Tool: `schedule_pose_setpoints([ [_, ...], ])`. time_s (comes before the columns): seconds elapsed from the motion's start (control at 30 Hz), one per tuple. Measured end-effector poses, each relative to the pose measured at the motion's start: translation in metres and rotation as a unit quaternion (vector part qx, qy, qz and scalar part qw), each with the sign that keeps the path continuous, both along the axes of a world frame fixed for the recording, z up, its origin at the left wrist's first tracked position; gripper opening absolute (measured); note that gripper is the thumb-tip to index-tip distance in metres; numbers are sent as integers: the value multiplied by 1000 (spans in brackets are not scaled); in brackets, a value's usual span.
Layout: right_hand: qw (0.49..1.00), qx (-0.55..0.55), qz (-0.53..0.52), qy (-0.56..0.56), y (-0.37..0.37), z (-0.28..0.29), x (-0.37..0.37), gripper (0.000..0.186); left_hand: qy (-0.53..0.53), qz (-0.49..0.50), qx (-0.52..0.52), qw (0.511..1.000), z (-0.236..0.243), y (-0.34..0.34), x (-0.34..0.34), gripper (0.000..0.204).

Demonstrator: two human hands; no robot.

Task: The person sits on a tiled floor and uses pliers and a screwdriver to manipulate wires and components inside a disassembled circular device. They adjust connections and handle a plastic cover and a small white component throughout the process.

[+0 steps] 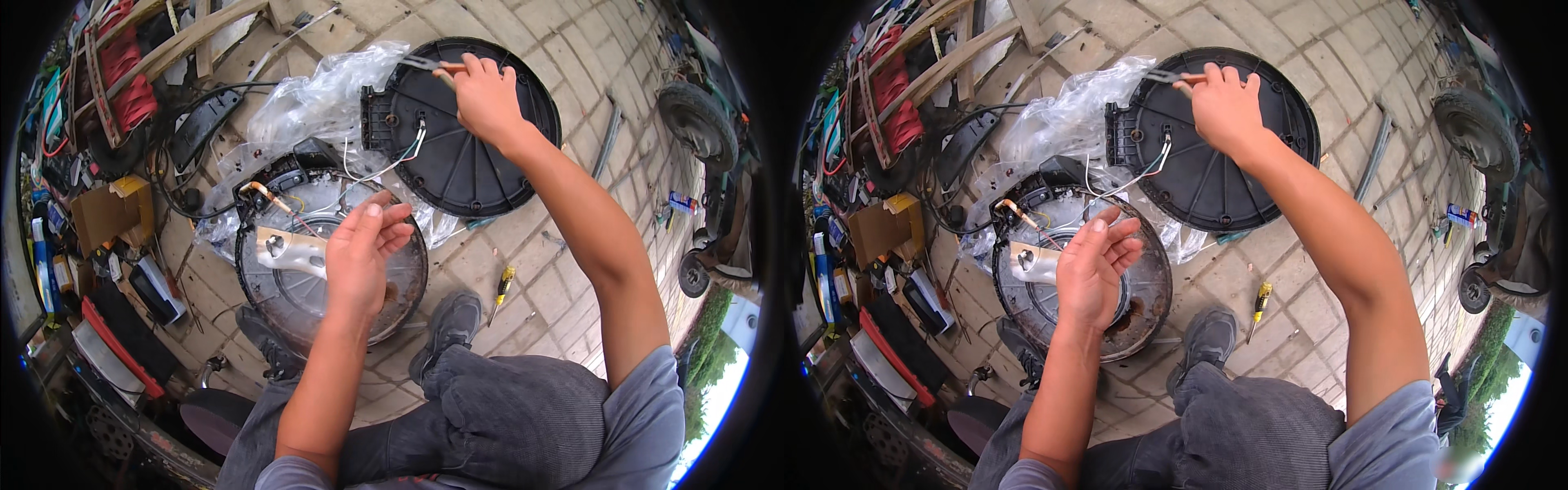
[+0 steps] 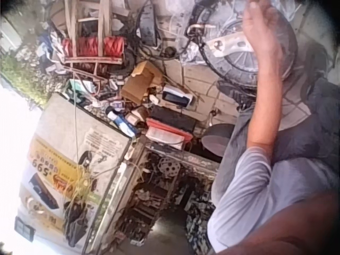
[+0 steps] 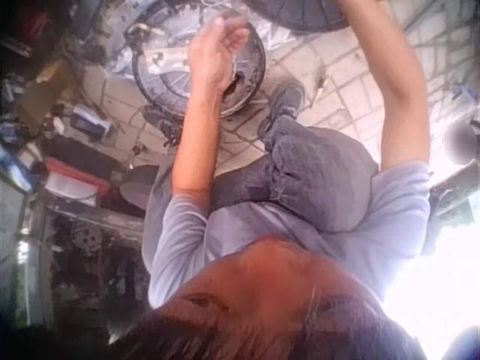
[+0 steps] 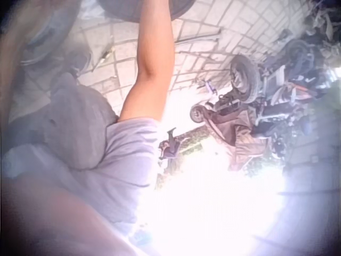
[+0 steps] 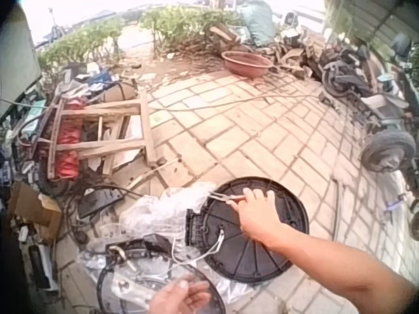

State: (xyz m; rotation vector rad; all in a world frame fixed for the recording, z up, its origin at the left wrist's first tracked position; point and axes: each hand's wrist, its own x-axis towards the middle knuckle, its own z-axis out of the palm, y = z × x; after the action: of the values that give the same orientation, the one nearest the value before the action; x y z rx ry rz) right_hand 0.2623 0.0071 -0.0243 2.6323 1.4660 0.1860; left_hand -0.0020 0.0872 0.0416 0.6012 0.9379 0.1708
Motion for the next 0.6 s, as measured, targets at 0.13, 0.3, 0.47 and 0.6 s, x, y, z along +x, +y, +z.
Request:
schedule_pose_setpoints([
  [0.13, 980, 52, 182, 57, -14, 11, -27, 19, 2, -2, -2, 1000, -4, 1, -2, 39],
  [0.3, 977, 30, 208, 16, -12, 4, -35, 26, -3, -10, -3, 1000, 0, 1, 2, 39],
  [0.47, 972, 35, 232, -13, -5, 5, -35, 27, -4, -5, 2, 1000, -2, 2, -1, 39],
  [0.6, 967, 47, 249, -28, -1, 2, -34, 27, -9, -4, -1, 1000, -2, 2, -3, 39],
])
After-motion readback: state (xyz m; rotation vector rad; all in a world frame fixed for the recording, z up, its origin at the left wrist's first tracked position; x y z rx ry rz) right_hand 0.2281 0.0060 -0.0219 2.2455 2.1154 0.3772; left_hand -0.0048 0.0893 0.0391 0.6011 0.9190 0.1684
